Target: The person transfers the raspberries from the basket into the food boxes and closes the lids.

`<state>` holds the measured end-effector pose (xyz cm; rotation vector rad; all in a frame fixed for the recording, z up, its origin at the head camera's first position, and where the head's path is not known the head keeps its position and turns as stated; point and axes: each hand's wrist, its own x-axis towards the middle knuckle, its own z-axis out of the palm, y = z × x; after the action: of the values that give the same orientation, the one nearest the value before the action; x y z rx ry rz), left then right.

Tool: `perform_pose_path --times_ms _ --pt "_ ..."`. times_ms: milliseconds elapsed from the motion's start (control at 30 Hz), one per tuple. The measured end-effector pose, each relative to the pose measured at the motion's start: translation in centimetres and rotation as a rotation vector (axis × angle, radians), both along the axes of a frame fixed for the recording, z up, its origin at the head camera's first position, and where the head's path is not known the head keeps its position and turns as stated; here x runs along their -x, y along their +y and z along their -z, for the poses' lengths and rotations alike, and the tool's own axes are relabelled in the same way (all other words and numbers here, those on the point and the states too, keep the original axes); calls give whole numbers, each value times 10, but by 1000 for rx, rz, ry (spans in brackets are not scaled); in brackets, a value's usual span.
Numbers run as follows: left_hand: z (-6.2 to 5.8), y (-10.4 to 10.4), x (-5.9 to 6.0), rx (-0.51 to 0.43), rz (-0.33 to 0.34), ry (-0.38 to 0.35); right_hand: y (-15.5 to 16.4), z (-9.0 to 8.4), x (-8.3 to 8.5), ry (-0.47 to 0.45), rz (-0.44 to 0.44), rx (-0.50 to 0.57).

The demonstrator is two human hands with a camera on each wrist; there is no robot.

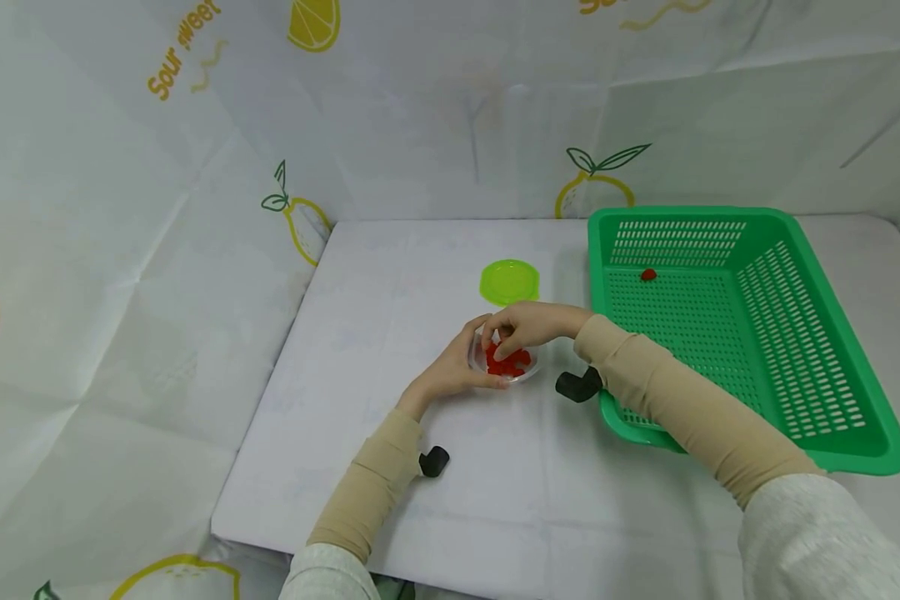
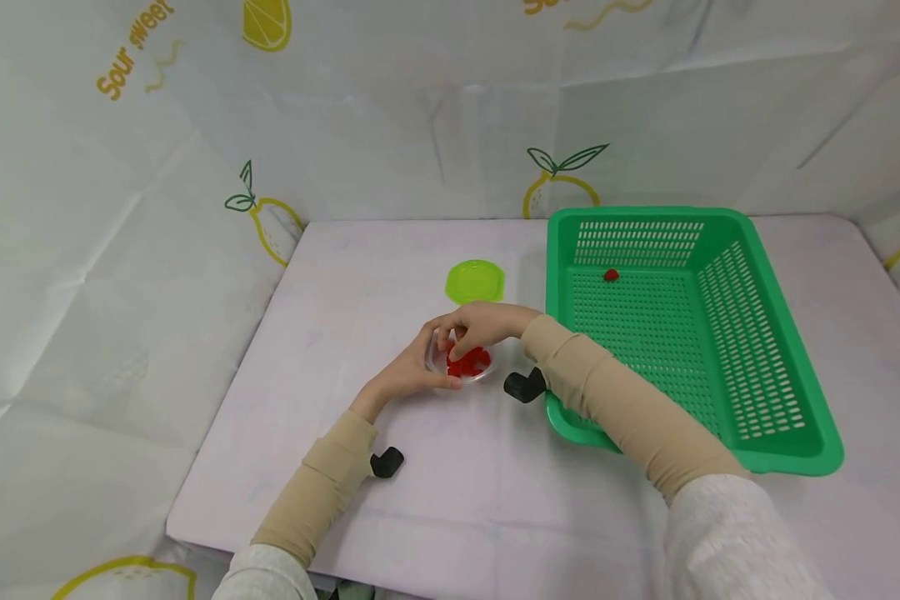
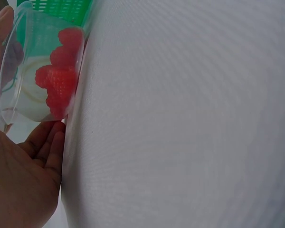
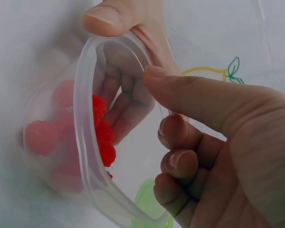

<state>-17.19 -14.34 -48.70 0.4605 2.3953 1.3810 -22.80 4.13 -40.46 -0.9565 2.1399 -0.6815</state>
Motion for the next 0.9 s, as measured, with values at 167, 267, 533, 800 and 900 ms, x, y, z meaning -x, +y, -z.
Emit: perform_pose_path --times_ms 167,267,533,800,900 --pt "0 1 0 5 -2 -7 1 -1 0 -6 -2 4" --pt "-1 1 -1 12 -3 -12 1 -3 -1 -15 -9 3" --pt "-4 0 -3 -27 -2 -32 1 -9 -4 -99 -19 48" --pt "-5 1 -4 16 -16 -35 17 -35 -5 -31 39 51" --pt "-5 1 -4 31 -23 -47 31 -47 -2 -1 91 89"
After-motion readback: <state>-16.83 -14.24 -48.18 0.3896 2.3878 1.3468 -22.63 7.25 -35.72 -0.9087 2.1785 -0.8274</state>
